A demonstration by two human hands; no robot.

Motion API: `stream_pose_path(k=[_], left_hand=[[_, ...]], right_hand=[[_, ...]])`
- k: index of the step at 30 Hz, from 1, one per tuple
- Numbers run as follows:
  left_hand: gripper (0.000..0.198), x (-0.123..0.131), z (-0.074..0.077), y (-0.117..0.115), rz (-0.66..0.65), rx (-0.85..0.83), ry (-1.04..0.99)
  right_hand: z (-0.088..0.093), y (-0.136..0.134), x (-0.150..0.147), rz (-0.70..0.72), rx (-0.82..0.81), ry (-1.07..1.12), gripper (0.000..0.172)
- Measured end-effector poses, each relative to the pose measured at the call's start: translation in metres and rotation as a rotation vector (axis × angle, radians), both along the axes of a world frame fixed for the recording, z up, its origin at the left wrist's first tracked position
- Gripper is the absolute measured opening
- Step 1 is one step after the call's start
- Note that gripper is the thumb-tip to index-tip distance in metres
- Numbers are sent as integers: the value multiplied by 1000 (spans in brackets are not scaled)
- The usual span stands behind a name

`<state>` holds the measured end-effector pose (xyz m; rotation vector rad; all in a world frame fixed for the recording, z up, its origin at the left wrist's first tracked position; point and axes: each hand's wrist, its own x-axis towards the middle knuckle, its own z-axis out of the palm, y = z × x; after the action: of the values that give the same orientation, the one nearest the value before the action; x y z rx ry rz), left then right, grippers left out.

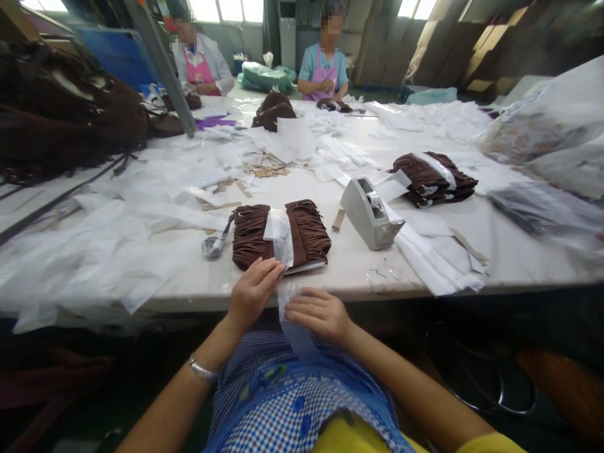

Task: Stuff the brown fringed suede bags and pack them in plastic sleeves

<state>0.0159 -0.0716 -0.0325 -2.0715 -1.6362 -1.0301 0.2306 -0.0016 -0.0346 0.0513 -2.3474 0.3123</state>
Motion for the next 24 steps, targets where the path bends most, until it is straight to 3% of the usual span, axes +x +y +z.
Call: stream_pose_path(k=[3,7,14,17,24], left_hand=[[40,0,-3,0,5,5,2],[42,-1,-6,-3,26,-18,29],[55,2,10,-12,50,-84,-21],[60,6,19,-14,119,-115,-127],[56,10,27,-2,218,-95,-213]], right_hand=[[5,-1,3,5,1,-15,22],[29,10,-3,11,-44,5,24],[72,60,-40,-90,-371,18,24],[76,82,-61,-181,-430,-67,20],[62,112,-93,-422,-544,-249,13]])
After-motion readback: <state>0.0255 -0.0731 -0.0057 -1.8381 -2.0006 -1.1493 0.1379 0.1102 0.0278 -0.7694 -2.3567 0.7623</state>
